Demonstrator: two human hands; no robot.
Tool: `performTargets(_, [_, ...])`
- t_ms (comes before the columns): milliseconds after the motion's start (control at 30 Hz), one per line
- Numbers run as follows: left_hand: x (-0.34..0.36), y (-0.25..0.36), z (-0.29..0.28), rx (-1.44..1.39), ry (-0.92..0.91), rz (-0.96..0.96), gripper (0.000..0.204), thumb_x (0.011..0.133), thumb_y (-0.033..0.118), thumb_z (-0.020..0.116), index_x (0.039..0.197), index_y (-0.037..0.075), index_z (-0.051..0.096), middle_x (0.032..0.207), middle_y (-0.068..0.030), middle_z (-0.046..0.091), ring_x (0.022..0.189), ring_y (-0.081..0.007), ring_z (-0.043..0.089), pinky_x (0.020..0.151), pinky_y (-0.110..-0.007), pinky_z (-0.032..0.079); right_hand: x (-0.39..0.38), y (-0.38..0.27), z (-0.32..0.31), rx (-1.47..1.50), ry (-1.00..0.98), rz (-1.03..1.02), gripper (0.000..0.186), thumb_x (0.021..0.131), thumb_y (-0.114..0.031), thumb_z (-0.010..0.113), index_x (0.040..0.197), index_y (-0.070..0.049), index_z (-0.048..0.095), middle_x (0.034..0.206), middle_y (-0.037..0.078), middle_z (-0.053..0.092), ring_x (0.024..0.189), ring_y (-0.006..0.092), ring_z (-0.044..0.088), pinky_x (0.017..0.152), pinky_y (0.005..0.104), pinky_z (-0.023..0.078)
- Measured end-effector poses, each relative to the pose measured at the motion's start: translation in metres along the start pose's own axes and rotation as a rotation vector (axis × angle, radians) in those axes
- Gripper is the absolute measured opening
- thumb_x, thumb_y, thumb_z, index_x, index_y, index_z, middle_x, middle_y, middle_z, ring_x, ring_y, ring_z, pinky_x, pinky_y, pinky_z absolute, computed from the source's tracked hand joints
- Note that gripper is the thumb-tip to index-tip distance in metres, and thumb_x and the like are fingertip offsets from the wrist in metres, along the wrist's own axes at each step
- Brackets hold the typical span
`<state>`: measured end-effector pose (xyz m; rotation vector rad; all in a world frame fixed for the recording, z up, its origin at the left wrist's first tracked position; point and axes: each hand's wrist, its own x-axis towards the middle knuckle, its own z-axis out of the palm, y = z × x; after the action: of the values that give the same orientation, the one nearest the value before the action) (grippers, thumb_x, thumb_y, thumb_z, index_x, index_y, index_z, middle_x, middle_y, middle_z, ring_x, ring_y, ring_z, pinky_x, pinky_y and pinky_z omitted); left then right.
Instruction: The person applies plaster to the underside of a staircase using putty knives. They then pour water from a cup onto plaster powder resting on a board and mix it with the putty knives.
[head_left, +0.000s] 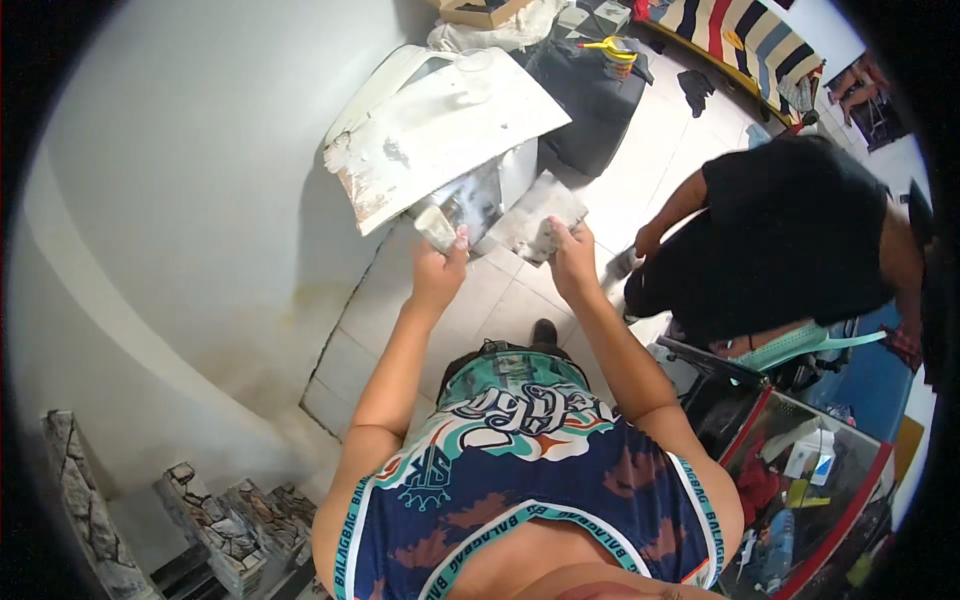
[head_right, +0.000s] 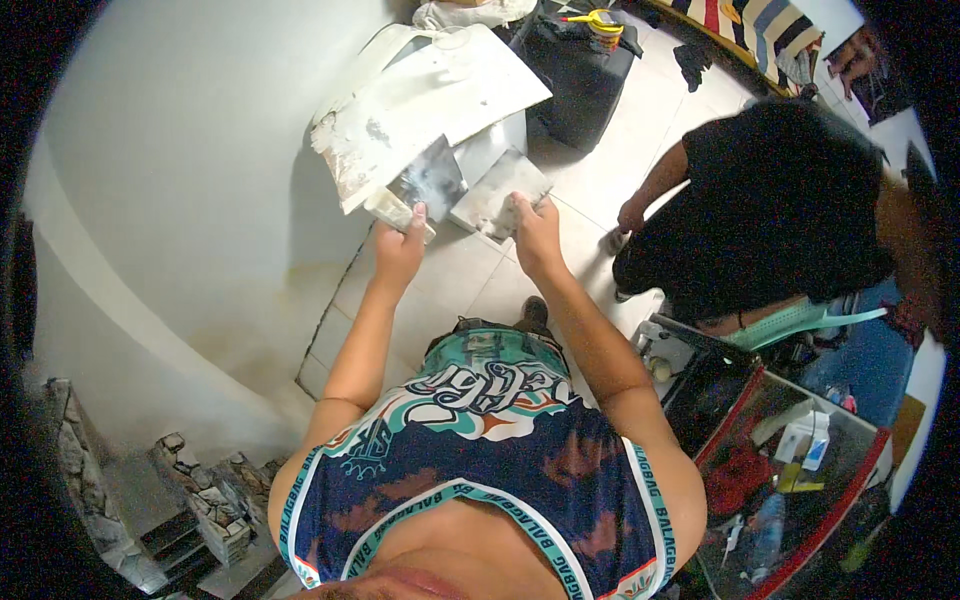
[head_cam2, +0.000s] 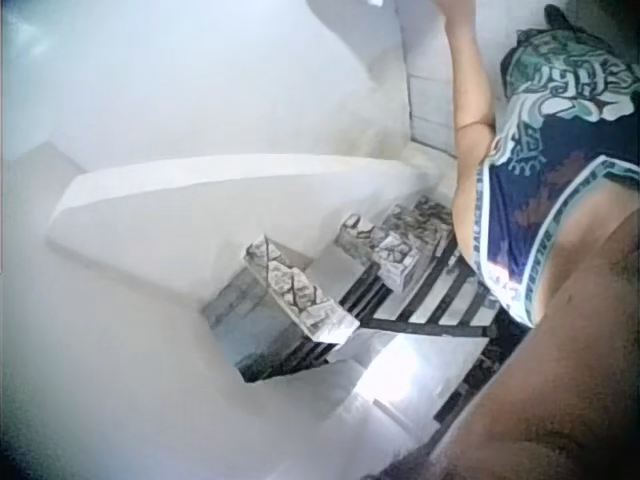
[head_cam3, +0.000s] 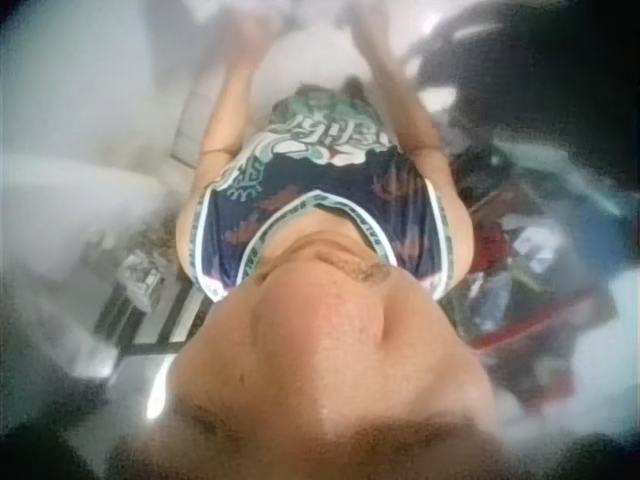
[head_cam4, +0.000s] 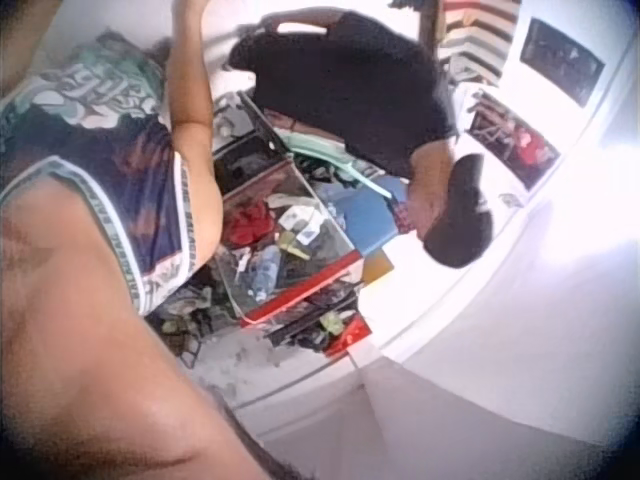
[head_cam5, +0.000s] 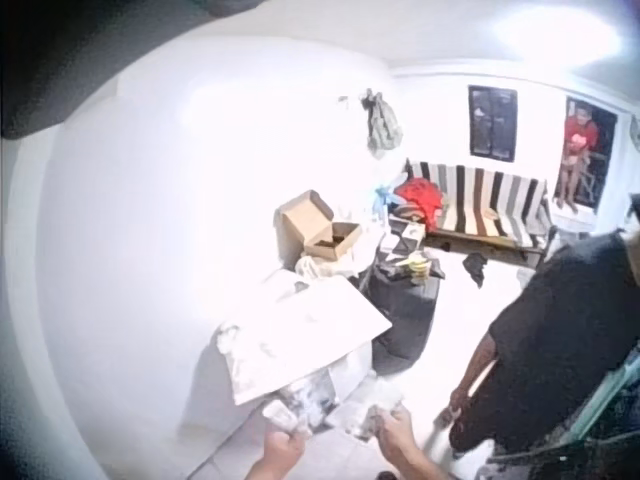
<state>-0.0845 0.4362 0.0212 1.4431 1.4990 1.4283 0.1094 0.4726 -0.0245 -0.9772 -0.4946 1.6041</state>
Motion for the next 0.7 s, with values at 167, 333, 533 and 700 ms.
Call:
performTargets(167, [0.005, -0.034, -0.014, 0.239, -0.125, 0.085, 0.016, 0.089, 0.01, 0.057, 0.077, 0.0, 0.055, 0.07, -0.016, 0.054, 0.061, -0.0347, 0.053, 0.057, -0.04, 0.043, 0.031, 0.01, 0.026, 0.011, -0.023, 0.106, 0.016, 0.093, -0.007, 0.049, 0.106, 0.001, 0.052, 0.093, 0.007, 0.058, 0.081, 0.0194, 0.06, 0.07, 0.0345, 0.053])
performTargets(333, [0.03, -0.057, -0.04, 0.226, -0.221, 0.232, 0.021, 0.083, 0.002, 0.058, 0.104, 0.003, 0.056, 0.102, -0.0179, 0.06, 0.089, -0.0368, 0.061, 0.075, -0.039, 0.05, 0.059, 0.015, 0.06, 0.015, 0.043, 0.233, 0.016, 0.091, -0.004, 0.051, 0.106, 0.001, 0.053, 0.095, 0.009, 0.06, 0.083, 0.0192, 0.061, 0.072, 0.0359, 0.053])
performTargets(533, [0.079, -0.095, -0.096, 0.264, -0.326, 0.092, 0.035, 0.081, 0.005, 0.059, 0.115, 0.007, 0.053, 0.103, -0.0189, 0.061, 0.092, -0.0375, 0.06, 0.076, -0.041, 0.049, 0.091, -0.008, 0.12, 0.013, 0.051, 0.22, 0.019, 0.09, -0.004, 0.053, 0.108, -0.001, 0.05, 0.097, 0.008, 0.059, 0.086, 0.0194, 0.061, 0.078, 0.0376, 0.054])
performTargets(700, [0.094, -0.129, -0.131, 0.382, -0.097, -0.19, 0.036, 0.088, 0.02, 0.058, 0.114, -0.004, 0.05, 0.094, -0.0221, 0.062, 0.087, -0.033, 0.062, 0.076, -0.04, 0.048, 0.111, -0.021, 0.156, -0.237, -0.012, -0.183, 0.019, 0.092, -0.01, 0.055, 0.109, 0.001, 0.054, 0.1, 0.008, 0.063, 0.087, 0.0188, 0.062, 0.077, 0.0309, 0.05])
